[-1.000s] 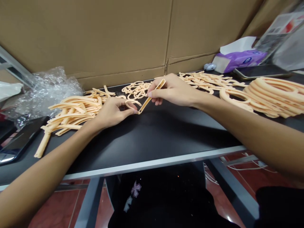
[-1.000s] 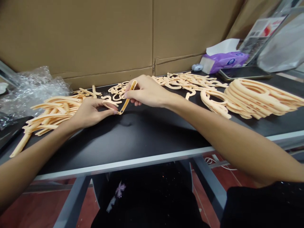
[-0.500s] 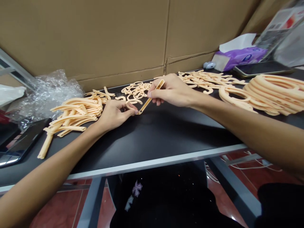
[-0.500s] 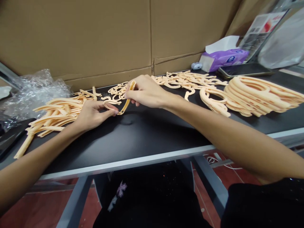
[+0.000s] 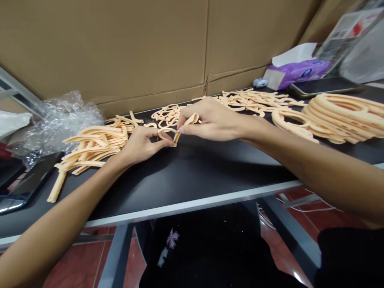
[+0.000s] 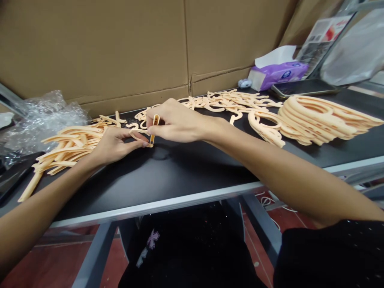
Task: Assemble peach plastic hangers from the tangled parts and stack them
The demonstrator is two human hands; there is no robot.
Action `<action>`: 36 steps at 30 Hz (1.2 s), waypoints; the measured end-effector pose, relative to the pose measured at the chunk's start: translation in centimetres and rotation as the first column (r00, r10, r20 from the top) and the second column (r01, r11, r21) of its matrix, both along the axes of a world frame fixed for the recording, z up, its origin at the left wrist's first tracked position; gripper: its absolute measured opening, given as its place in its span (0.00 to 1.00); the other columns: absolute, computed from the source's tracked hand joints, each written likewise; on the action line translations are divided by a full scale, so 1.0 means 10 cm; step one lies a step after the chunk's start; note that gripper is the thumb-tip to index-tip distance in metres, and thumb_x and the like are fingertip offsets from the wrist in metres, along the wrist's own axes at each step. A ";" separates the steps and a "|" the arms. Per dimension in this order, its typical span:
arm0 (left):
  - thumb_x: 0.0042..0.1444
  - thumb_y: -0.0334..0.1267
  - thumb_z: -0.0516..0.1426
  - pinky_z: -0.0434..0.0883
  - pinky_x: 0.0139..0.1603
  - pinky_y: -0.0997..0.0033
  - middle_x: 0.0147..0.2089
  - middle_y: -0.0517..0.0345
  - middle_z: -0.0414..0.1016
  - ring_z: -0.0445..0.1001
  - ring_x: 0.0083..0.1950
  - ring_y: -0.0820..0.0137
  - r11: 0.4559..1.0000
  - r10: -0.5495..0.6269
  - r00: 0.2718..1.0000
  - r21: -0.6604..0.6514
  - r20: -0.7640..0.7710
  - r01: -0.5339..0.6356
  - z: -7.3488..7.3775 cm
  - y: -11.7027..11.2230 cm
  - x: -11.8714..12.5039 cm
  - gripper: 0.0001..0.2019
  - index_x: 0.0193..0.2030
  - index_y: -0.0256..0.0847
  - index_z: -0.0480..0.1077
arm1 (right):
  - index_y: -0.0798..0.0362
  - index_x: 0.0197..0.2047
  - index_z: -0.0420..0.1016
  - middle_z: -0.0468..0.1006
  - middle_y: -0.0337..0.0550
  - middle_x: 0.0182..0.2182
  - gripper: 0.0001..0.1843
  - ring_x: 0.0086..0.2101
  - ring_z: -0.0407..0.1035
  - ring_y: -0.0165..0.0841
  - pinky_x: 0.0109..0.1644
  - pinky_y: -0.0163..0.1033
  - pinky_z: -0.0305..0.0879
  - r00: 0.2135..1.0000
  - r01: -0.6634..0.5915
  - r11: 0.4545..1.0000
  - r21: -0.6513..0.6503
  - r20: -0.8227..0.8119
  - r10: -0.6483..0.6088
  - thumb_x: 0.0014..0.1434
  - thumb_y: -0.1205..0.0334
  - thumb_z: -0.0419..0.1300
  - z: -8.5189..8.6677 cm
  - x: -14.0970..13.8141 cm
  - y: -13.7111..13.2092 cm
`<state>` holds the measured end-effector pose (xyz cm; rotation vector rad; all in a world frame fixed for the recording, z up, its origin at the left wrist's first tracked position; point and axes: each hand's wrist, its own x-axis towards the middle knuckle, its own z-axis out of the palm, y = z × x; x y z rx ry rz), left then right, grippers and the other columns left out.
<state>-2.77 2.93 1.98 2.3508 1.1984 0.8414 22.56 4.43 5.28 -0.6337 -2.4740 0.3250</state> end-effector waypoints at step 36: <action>0.54 0.40 0.68 0.78 0.41 0.68 0.35 0.52 0.85 0.82 0.35 0.67 0.999 -0.029 0.981 -0.028 0.194 0.035 -0.08 -0.01 0.08 0.08 0.30 0.38 0.81 | 0.53 0.33 0.79 0.78 0.41 0.25 0.08 0.31 0.73 0.37 0.40 0.43 0.69 0.964 0.192 0.950 -0.248 -0.133 -0.230 0.62 0.64 0.60 -0.04 -0.04 -0.06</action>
